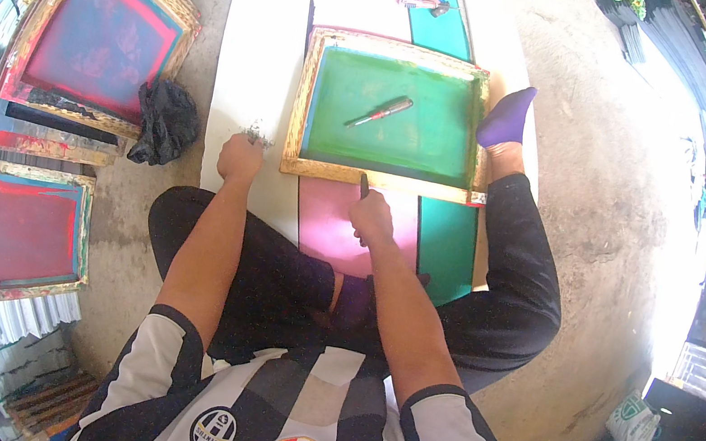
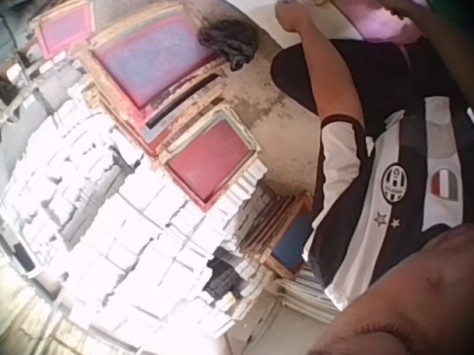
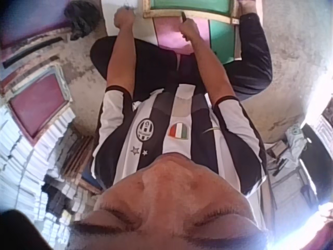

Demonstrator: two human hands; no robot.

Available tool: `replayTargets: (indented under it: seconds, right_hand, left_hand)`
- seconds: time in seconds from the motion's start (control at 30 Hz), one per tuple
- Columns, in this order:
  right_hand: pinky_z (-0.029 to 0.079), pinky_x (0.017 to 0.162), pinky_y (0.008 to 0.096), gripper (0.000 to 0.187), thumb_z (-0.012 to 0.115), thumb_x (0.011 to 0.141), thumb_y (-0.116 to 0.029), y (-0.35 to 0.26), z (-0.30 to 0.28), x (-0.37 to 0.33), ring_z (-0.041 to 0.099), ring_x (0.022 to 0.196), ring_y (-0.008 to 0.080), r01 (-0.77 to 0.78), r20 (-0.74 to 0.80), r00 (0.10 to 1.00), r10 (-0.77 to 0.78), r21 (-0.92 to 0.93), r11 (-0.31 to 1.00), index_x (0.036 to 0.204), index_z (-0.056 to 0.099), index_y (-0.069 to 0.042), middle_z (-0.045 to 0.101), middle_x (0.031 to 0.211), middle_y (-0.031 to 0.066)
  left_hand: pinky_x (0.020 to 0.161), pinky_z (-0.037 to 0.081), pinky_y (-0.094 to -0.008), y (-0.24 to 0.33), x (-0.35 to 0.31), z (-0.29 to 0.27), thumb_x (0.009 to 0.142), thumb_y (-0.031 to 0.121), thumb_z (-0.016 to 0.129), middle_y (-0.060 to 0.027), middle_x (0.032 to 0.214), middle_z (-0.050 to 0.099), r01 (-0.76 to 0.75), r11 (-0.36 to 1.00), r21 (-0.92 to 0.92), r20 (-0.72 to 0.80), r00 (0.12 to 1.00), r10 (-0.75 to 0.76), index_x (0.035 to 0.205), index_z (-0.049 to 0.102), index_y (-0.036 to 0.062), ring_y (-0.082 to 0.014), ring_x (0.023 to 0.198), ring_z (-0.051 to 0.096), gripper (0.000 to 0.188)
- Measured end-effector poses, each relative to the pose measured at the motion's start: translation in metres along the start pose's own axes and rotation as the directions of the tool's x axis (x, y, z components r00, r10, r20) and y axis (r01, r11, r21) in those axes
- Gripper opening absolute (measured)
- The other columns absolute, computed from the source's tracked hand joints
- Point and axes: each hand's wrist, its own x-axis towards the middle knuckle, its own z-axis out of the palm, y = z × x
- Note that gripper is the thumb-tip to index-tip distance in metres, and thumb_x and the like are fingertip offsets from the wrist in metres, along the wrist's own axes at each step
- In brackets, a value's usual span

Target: The person scrapes the edges of a wooden frame with a small metal tool while sitting on the floor. They repeatedly remove debris from the frame's edge and place it on the floor.

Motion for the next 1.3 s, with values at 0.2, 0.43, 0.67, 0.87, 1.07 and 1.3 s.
replayTargets:
  seconds: [0.2, 0.43, 0.67, 0.87, 1.07, 1.3]
  right_hand:
    - [0.049, 0.041, 0.0396, 0.015, 0.05, 0.087, -0.005, 0.018, 0.001, 0.011, 0.064, 0.049, 0.0235, 0.041, 0.053, 0.997, -0.048, 0.131, 0.991, 0.093, 0.06, 0.004, 0.066, 0.068, 0.0144]
    - [0.05, 0.043, 0.0369, 0.008, 0.058, 0.082, -0.003, 0.05, 0.019, 0.027, 0.061, 0.047, 0.021, 0.129, 0.08, 0.979, -0.189, 0.476, 0.87, 0.089, 0.058, 0.001, 0.063, 0.066, 0.0124]
    - [0.053, 0.047, 0.0358, 0.01, 0.06, 0.083, -0.005, 0.016, 0.03, 0.001, 0.063, 0.05, 0.0202, 0.187, 0.188, 0.939, -0.288, 0.423, 0.887, 0.09, 0.056, 0.001, 0.065, 0.069, 0.0123]
    - [0.052, 0.047, 0.0347, 0.01, 0.059, 0.084, -0.008, -0.022, 0.044, -0.01, 0.066, 0.052, 0.0206, 0.232, 0.287, 0.896, -0.338, 0.345, 0.909, 0.091, 0.057, -0.001, 0.065, 0.069, 0.011]
    - [0.052, 0.05, 0.0346, 0.017, 0.059, 0.089, -0.011, -0.028, 0.056, -0.004, 0.067, 0.055, 0.0215, 0.231, 0.355, 0.866, -0.353, 0.341, 0.911, 0.103, 0.058, -0.002, 0.065, 0.071, 0.0118]
    - [0.053, 0.055, 0.0377, 0.025, 0.058, 0.097, -0.02, -0.029, 0.034, -0.02, 0.067, 0.063, 0.0236, 0.061, 0.318, 0.925, -0.207, 0.414, 0.908, 0.112, 0.058, 0.0, 0.065, 0.077, 0.0128]
  left_hand:
    - [0.089, 0.058, -0.0499, 0.008, -0.006, -0.01, 0.097, 0.043, 0.065, -0.0165, 0.111, 0.077, -0.054, 0.998, 0.019, 0.002, 0.999, 0.054, 0.111, 0.078, 0.0112, -0.0377, 0.106, 0.073, 0.037]
    - [0.088, 0.057, -0.051, 0.006, 0.0, -0.008, 0.097, 0.043, 0.061, -0.0163, 0.107, 0.077, -0.029, 1.0, 0.002, -0.061, 0.998, 0.029, 0.107, 0.078, 0.0104, -0.0391, 0.104, 0.073, 0.038]
    - [0.083, 0.057, -0.0435, 0.007, -0.015, -0.016, 0.087, 0.025, 0.075, -0.0154, 0.1, 0.077, -0.292, 0.923, -0.251, -0.088, 0.956, 0.279, 0.104, 0.076, 0.006, -0.0319, 0.093, 0.074, 0.026]
    - [0.078, 0.057, -0.039, 0.004, -0.035, -0.014, 0.081, 0.014, 0.08, -0.0142, 0.095, 0.077, -0.718, 0.547, -0.429, 0.061, 0.582, 0.811, 0.102, 0.079, 0.006, -0.0295, 0.085, 0.074, 0.022]
    - [0.076, 0.057, -0.0424, 0.009, -0.042, -0.018, 0.085, 0.022, 0.077, -0.0134, 0.093, 0.076, -0.799, 0.572, -0.188, 0.082, 0.567, 0.819, 0.097, 0.081, 0.0106, -0.0345, 0.084, 0.072, 0.017]
    - [0.077, 0.057, -0.0449, 0.004, -0.03, -0.01, 0.085, 0.026, 0.075, -0.0133, 0.093, 0.076, -0.692, 0.702, -0.166, -0.016, 0.714, 0.7, 0.093, 0.081, 0.0117, -0.0359, 0.086, 0.072, 0.017]
